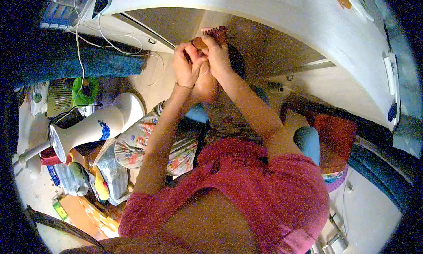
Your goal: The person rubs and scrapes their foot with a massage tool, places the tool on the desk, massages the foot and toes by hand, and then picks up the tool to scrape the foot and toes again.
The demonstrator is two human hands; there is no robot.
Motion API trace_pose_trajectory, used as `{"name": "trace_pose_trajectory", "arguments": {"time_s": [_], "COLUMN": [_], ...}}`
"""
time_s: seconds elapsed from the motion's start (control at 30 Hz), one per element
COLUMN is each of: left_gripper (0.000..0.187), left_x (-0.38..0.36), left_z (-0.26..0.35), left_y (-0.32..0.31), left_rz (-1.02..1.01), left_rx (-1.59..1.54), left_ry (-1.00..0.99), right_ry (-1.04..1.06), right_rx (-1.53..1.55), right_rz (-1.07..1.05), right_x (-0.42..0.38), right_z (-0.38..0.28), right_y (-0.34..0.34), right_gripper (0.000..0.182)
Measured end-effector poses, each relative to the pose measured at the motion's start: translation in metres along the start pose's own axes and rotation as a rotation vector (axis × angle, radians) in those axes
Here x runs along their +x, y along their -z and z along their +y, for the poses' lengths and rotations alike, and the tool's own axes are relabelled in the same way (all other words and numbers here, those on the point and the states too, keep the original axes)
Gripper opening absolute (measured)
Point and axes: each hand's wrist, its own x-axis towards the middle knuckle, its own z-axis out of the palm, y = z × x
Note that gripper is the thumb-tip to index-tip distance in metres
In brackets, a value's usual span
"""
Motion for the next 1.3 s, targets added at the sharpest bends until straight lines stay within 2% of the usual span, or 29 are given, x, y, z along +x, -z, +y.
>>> {"name": "trace_pose_trajectory", "arguments": {"time_s": [0.07, 0.17, 0.2, 0.3, 0.33, 0.43, 0.47, 0.57, 0.7, 0.83, 0.87, 0.97, 1.0, 1.1, 1.23, 1.3], "left_gripper": [0.061, 0.062, 0.062, 0.061, 0.061, 0.062, 0.062, 0.062, 0.063, 0.060, 0.060, 0.062, 0.063, 0.062, 0.059, 0.058], "left_x": [-0.001, 0.004, 0.004, 0.002, 0.000, 0.001, 0.000, 0.005, 0.001, 0.007, 0.006, 0.000, 0.001, 0.002, 0.001, 0.001], "left_z": [-0.002, -0.004, -0.003, 0.003, -0.004, -0.006, -0.008, 0.002, -0.002, -0.002, 0.002, -0.002, -0.001, -0.005, 0.005, -0.002], "left_y": [-0.004, -0.007, -0.006, -0.001, -0.005, -0.006, -0.008, -0.003, -0.004, -0.004, -0.002, -0.002, -0.001, -0.007, 0.000, -0.004], "left_rz": [-0.011, -0.007, -0.006, -0.030, 0.015, -0.111, -0.094, -0.133, -0.089, -0.099, -0.116, -0.064, -0.089, -0.092, -0.096, -0.057], "left_rx": [-0.032, 0.008, 0.027, 0.011, -0.028, 0.014, 0.008, -0.066, -0.059, 0.005, -0.027, -0.022, -0.024, 0.012, 0.018, -0.017], "left_ry": [0.028, -0.041, -0.036, 0.054, -0.017, -0.012, -0.008, 0.129, 0.028, 0.037, 0.113, 0.031, 0.063, 0.051, 0.086, 0.015], "right_ry": [0.042, -0.045, -0.118, 0.025, -0.047, 0.029, -0.057, -0.002, 0.189, 0.003, 0.055, 0.145, 0.103, 0.007, 0.174, 0.060], "right_rx": [-0.004, -0.109, -0.061, -0.044, -0.040, -0.085, -0.063, -0.045, -0.103, -0.022, -0.026, 0.005, -0.052, 0.061, -0.071, 0.006], "right_rz": [-0.049, -0.050, 0.039, 0.039, 0.006, -0.090, -0.047, 0.049, -0.028, 0.001, 0.037, 0.021, 0.014, 0.001, 0.056, 0.013], "right_x": [0.006, 0.013, 0.011, 0.003, 0.004, 0.008, 0.011, 0.009, 0.002, 0.013, 0.008, 0.002, -0.004, 0.002, 0.001, -0.003], "right_z": [0.004, -0.002, -0.007, -0.001, 0.001, 0.000, -0.003, -0.005, 0.009, -0.005, -0.005, 0.010, 0.008, -0.005, 0.002, -0.004], "right_y": [0.011, 0.016, 0.007, -0.002, 0.005, 0.016, 0.016, 0.001, 0.009, 0.003, -0.005, 0.003, 0.006, 0.006, -0.004, 0.001], "right_gripper": [0.017, 0.017, 0.017, 0.015, 0.015, 0.015, 0.014, 0.013, 0.012, 0.012, 0.013, 0.015, 0.016, 0.015, 0.011, 0.010]}}
